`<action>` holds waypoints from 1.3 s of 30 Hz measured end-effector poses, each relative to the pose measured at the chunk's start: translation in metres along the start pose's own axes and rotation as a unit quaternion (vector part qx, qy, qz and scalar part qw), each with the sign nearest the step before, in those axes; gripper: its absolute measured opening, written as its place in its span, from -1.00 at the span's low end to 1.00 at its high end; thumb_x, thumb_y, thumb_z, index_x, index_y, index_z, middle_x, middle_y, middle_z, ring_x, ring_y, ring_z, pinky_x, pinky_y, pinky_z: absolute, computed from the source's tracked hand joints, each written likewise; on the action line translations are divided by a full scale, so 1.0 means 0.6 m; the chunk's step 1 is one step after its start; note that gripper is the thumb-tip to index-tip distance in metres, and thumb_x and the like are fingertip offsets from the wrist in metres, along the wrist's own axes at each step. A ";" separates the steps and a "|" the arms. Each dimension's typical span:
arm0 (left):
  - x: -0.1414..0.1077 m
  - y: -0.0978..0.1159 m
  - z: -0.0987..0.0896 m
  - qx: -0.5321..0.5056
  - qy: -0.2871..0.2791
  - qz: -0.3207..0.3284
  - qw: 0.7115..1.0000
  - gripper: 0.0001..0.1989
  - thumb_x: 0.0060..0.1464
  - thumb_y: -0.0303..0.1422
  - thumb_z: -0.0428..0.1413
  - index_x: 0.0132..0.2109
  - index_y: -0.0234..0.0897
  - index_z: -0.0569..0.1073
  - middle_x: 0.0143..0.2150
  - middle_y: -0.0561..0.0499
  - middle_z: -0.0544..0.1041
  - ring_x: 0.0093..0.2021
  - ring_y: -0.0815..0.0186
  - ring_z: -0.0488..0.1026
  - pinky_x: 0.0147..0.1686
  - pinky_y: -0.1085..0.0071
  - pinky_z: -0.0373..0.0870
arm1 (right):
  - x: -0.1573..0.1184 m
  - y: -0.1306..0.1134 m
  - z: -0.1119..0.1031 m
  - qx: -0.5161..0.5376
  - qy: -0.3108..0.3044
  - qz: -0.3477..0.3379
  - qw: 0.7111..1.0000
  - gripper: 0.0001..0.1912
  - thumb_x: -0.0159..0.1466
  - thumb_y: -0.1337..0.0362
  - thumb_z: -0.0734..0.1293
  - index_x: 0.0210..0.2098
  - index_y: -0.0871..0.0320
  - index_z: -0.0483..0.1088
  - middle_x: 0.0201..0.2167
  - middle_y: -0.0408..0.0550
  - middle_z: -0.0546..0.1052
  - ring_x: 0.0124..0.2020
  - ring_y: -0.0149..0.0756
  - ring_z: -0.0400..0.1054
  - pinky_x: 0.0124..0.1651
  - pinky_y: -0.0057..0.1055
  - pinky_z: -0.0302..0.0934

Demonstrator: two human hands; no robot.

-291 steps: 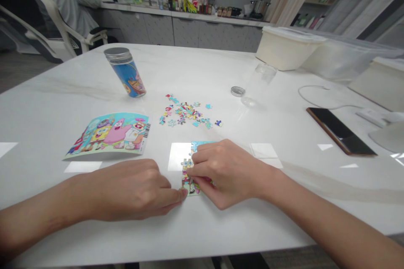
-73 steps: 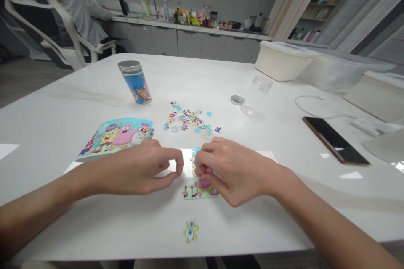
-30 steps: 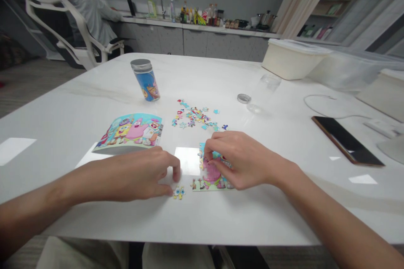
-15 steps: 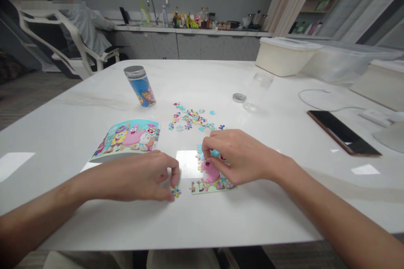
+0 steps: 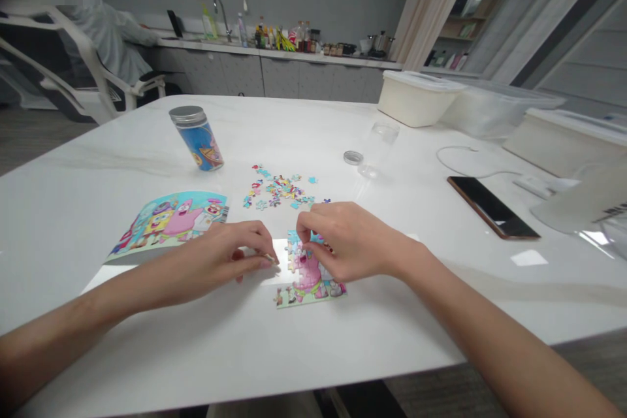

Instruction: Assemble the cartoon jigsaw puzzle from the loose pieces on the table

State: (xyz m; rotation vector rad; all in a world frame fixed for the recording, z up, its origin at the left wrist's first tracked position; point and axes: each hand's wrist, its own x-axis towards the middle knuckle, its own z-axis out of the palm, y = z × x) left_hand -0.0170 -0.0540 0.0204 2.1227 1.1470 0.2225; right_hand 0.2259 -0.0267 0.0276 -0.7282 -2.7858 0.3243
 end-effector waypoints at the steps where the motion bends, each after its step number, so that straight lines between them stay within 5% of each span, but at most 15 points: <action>1: 0.000 0.000 0.002 -0.009 -0.005 0.005 1.000 -0.74 0.25 -0.29 -0.03 -0.16 -0.20 0.55 -0.13 0.01 0.49 -0.26 0.37 0.41 -0.20 0.43 0.30 | 0.000 0.000 0.000 -0.001 -0.001 0.001 1.000 -0.90 0.22 0.41 0.17 -0.30 0.14 0.28 -0.46 -0.09 0.41 -0.45 -0.32 0.23 -0.38 -0.39 0.01; 14: 0.012 -0.003 0.008 -0.065 0.036 -0.033 0.997 -0.83 0.14 -0.30 0.08 -0.30 -0.22 0.55 -0.37 0.10 0.58 -0.38 0.38 0.45 -0.33 0.47 0.32 | 0.000 -0.003 -0.001 -0.014 -0.017 0.008 1.000 -0.90 0.22 0.41 0.17 -0.30 0.15 0.29 -0.47 -0.09 0.39 -0.46 -0.31 0.21 -0.37 -0.38 0.04; 24: 0.016 0.007 0.026 0.033 0.105 0.003 0.994 -0.80 0.12 -0.43 0.08 -0.31 -0.22 0.62 -0.47 0.11 0.54 -0.49 0.43 0.37 -0.37 0.48 0.27 | -0.002 -0.003 0.011 0.061 -0.035 -0.043 0.997 -0.81 0.16 0.46 0.19 -0.24 0.16 0.33 -0.34 0.00 0.46 -0.29 -0.25 0.32 -0.26 -0.34 0.18; 29: 0.015 -0.011 0.016 0.096 0.115 0.122 0.981 -0.83 0.15 -0.45 0.10 -0.26 -0.22 0.61 -0.34 0.06 0.54 -0.46 0.45 0.39 -0.41 0.51 0.27 | 0.000 -0.005 0.008 0.062 -0.044 -0.037 0.996 -0.86 0.14 0.45 0.20 -0.32 0.16 0.33 -0.40 -0.02 0.45 -0.35 -0.27 0.32 -0.29 -0.36 0.17; 33: 0.008 -0.027 -0.001 0.195 0.057 0.255 0.945 -0.79 0.21 -0.49 0.03 -0.19 -0.20 0.57 -0.16 -0.01 0.55 -0.32 0.40 0.47 -0.33 0.49 0.32 | 0.001 -0.006 0.007 0.065 -0.046 -0.038 0.996 -0.85 0.15 0.44 0.19 -0.32 0.17 0.34 -0.41 -0.02 0.45 -0.35 -0.27 0.31 -0.29 -0.35 0.17; 39: 0.006 -0.029 -0.006 0.255 0.011 0.286 0.924 -0.81 0.24 -0.49 0.04 -0.17 -0.23 0.55 -0.09 -0.06 0.56 -0.20 0.32 0.51 -0.28 0.46 0.36 | 0.000 -0.007 0.006 0.070 -0.048 -0.030 0.996 -0.86 0.16 0.45 0.20 -0.32 0.16 0.34 -0.41 -0.03 0.47 -0.35 -0.28 0.31 -0.28 -0.36 0.17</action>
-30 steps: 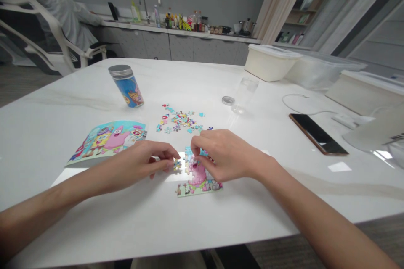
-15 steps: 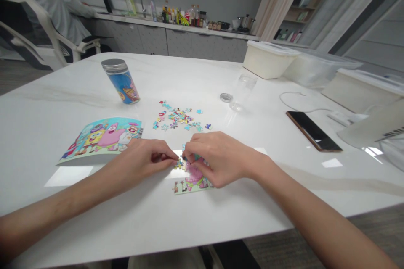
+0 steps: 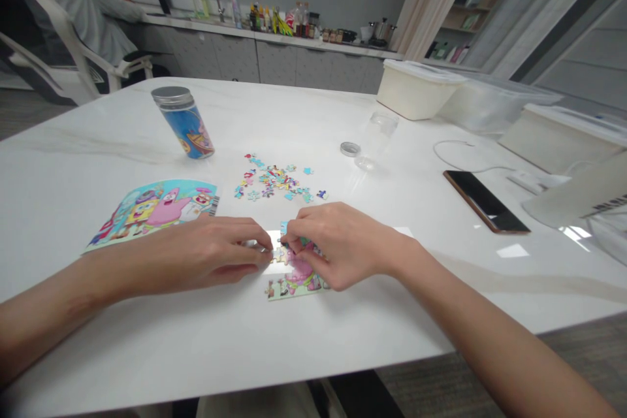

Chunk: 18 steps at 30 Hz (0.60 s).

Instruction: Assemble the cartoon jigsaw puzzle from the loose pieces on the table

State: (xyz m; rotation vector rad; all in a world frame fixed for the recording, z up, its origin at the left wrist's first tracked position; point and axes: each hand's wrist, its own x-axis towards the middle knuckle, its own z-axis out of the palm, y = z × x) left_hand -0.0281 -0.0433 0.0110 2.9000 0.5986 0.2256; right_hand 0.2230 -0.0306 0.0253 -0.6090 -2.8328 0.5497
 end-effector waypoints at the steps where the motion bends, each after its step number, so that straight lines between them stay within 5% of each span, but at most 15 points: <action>1: 0.001 0.001 0.000 0.003 -0.004 0.000 1.000 -0.81 0.24 -0.49 0.03 -0.17 -0.24 0.55 -0.09 -0.06 0.56 -0.19 0.31 0.51 -0.28 0.46 0.36 | 0.000 0.000 0.000 0.001 0.000 0.001 1.000 -0.86 0.16 0.44 0.20 -0.32 0.16 0.34 -0.41 -0.03 0.47 -0.35 -0.28 0.31 -0.27 -0.36 0.17; 10: 0.005 0.006 0.003 -0.014 0.012 -0.008 1.000 -0.83 0.19 -0.52 0.05 -0.19 -0.24 0.53 -0.14 -0.04 0.56 -0.21 0.31 0.49 -0.29 0.46 0.32 | 0.000 0.000 0.000 0.000 -0.002 0.005 1.000 -0.87 0.18 0.43 0.20 -0.32 0.17 0.35 -0.41 -0.03 0.48 -0.36 -0.28 0.32 -0.27 -0.36 0.16; 18: 0.006 0.005 0.012 -0.119 0.044 -0.145 0.981 -0.86 0.13 -0.46 0.07 -0.17 -0.25 0.50 -0.16 0.00 0.50 -0.21 0.33 0.46 -0.22 0.43 0.32 | 0.000 0.000 -0.002 0.000 -0.008 0.007 1.000 -0.84 0.18 0.44 0.20 -0.28 0.18 0.37 -0.38 -0.02 0.48 -0.35 -0.28 0.32 -0.28 -0.36 0.15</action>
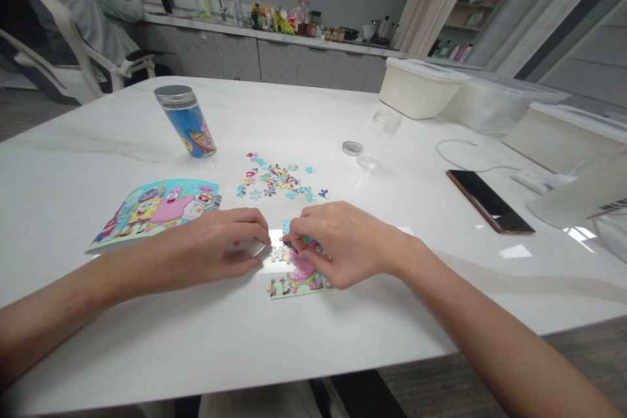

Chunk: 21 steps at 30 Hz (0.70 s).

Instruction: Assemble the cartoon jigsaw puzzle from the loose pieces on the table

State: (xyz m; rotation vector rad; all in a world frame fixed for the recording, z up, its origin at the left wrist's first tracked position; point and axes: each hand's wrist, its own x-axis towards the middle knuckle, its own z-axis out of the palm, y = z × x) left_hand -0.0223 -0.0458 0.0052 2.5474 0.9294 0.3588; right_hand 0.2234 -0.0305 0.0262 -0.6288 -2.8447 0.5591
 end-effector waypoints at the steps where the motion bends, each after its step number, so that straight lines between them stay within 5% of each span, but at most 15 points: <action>1: 0.000 0.002 0.000 -0.005 0.002 -0.014 1.000 -0.87 0.12 -0.44 0.08 -0.19 -0.24 0.51 -0.16 0.00 0.50 -0.22 0.33 0.45 -0.23 0.42 0.32 | 0.000 0.000 0.000 0.000 -0.001 0.002 1.000 -0.84 0.18 0.44 0.20 -0.27 0.18 0.37 -0.38 -0.02 0.48 -0.35 -0.28 0.32 -0.27 -0.36 0.15; 7: 0.003 0.020 0.012 -0.035 0.018 -0.082 0.996 -0.87 0.08 -0.36 0.14 -0.21 -0.20 0.54 -0.18 0.03 0.47 -0.27 0.33 0.43 -0.16 0.37 0.35 | 0.000 -0.001 0.001 -0.005 -0.002 0.006 1.000 -0.82 0.16 0.46 0.21 -0.27 0.17 0.36 -0.41 -0.04 0.47 -0.38 -0.30 0.31 -0.29 -0.37 0.13; 21: 0.008 0.025 0.030 -0.106 0.043 -0.121 0.986 -0.94 0.09 -0.39 0.06 -0.26 -0.23 0.41 -0.29 0.06 0.48 -0.33 0.32 0.42 -0.27 0.37 0.34 | 0.000 -0.001 -0.001 -0.002 -0.003 0.003 1.000 -0.87 0.18 0.43 0.19 -0.31 0.16 0.33 -0.43 -0.05 0.46 -0.40 -0.30 0.29 -0.30 -0.38 0.11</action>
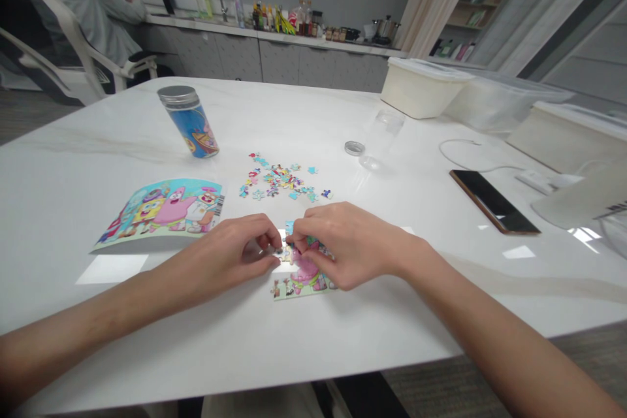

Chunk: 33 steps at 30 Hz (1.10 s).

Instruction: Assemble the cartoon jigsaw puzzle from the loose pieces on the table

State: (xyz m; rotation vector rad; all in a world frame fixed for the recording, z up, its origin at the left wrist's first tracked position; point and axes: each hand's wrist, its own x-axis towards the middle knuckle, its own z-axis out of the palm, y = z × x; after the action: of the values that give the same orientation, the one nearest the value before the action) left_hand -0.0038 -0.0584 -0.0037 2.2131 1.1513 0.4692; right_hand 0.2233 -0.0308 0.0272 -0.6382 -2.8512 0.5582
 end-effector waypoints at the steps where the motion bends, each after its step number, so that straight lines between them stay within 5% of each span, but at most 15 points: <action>1: -0.001 0.000 0.001 -0.004 0.002 -0.008 1.000 -0.94 0.09 -0.39 0.06 -0.25 -0.22 0.38 -0.31 0.07 0.48 -0.33 0.31 0.41 -0.29 0.37 0.33 | 0.000 0.000 0.000 0.001 -0.002 0.001 1.000 -0.87 0.17 0.43 0.19 -0.31 0.16 0.33 -0.43 -0.05 0.46 -0.40 -0.30 0.29 -0.29 -0.37 0.12; 10: -0.003 0.001 0.003 -0.032 0.001 -0.040 0.999 -0.86 0.07 -0.38 0.07 -0.19 -0.20 0.29 -0.29 0.06 0.47 -0.30 0.30 0.41 -0.33 0.37 0.31 | -0.001 0.000 0.001 0.001 -0.004 0.007 1.000 -0.88 0.16 0.44 0.21 -0.33 0.16 0.33 -0.43 -0.05 0.45 -0.41 -0.31 0.29 -0.30 -0.38 0.12; 26: 0.002 0.017 -0.027 -0.010 -0.036 -0.054 0.998 -0.87 0.16 -0.32 0.04 -0.29 -0.21 0.47 -0.40 0.10 0.46 -0.42 0.37 0.35 -0.39 0.42 0.25 | -0.003 0.002 0.003 0.006 0.004 0.004 1.000 -0.91 0.17 0.42 0.21 -0.34 0.16 0.32 -0.43 -0.06 0.44 -0.42 -0.33 0.26 -0.32 -0.39 0.10; 33: 0.005 0.008 -0.028 -0.179 -0.052 -0.110 0.976 -0.93 0.08 -0.33 0.10 -0.26 -0.20 0.38 -0.39 0.09 0.56 -0.34 0.31 0.50 -0.35 0.41 0.34 | -0.003 0.003 0.004 0.000 0.004 0.002 1.000 -0.92 0.19 0.41 0.20 -0.34 0.17 0.31 -0.44 -0.07 0.43 -0.43 -0.33 0.26 -0.33 -0.40 0.09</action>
State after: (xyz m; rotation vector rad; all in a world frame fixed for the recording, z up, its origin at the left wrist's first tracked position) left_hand -0.0083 -0.0525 0.0121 1.7582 1.1404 0.4233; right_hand 0.2252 -0.0311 0.0245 -0.6455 -2.8428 0.5555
